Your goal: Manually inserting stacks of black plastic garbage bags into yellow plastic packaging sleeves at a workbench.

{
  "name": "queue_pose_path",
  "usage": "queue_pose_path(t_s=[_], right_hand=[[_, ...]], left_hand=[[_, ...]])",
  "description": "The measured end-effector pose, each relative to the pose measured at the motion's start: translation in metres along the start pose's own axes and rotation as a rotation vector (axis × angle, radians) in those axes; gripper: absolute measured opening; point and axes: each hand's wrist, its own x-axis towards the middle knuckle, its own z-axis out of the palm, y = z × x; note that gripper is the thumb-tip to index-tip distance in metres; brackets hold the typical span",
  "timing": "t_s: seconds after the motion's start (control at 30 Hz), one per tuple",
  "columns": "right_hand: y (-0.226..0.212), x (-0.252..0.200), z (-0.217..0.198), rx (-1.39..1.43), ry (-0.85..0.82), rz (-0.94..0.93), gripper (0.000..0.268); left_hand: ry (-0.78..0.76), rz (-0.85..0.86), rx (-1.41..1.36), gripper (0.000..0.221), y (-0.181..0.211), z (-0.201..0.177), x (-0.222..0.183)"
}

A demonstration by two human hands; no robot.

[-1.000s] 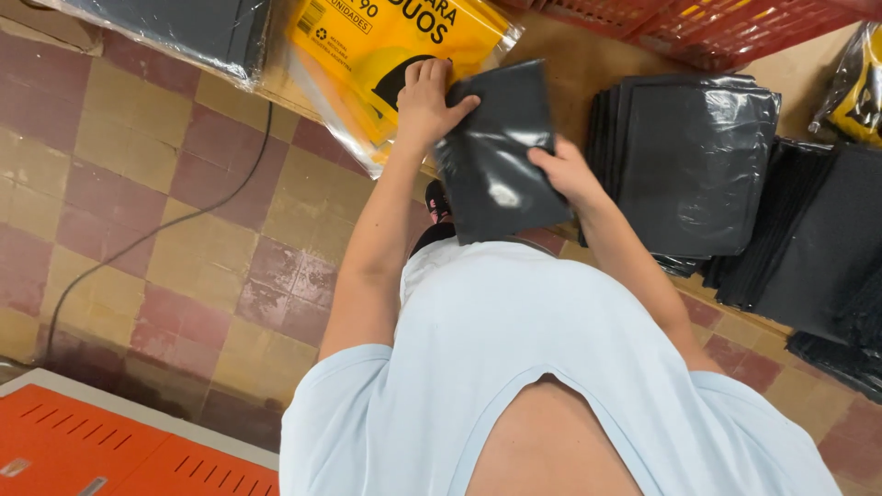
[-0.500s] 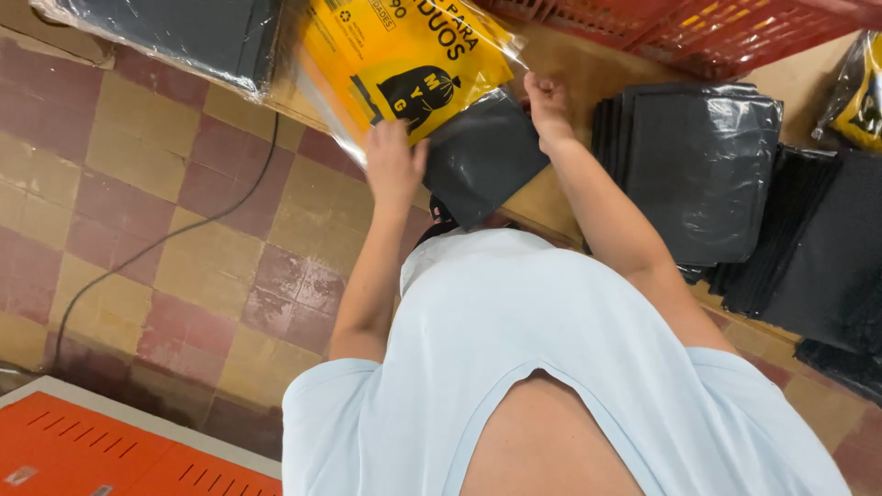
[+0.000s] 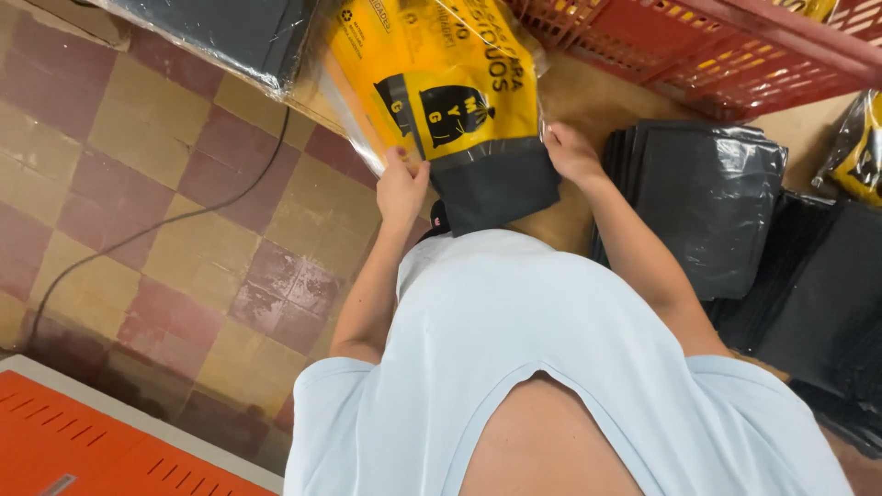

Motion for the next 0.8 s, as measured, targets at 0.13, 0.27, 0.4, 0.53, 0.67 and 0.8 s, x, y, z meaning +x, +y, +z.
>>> queue_pose_path(t_s=[0.13,0.27,0.4,0.53,0.67,0.8], right_hand=[[0.019,-0.029,0.003,0.008,-0.024,0.019,0.037],[-0.047,-0.102,-0.033,-0.050,-0.050,0.135,0.036],[0.001,-0.134,-0.021,-0.145,-0.076,-0.094,0.032],[-0.011,-0.169,-0.042,0.221,-0.191,0.058,0.025],[-0.019,-0.193,-0.091,0.107,0.252,-0.249,0.012],[-0.080,-0.254,-0.155,-0.164,0.756,-0.492,0.025]], left_hand=[[-0.052,0.048,0.002,0.031,-0.003,0.008,0.006],[-0.263,0.186,0.084,0.027,-0.011,-0.005,-0.011],[-0.557,0.231,0.193,0.022,-0.043,0.000,-0.045],[-0.675,0.191,-0.259,0.018,-0.023,-0.021,-0.052],[-0.679,0.126,-0.985,0.021,0.053,-0.068,-0.072],[-0.679,0.465,-0.997,0.033,0.123,-0.130,-0.093]])
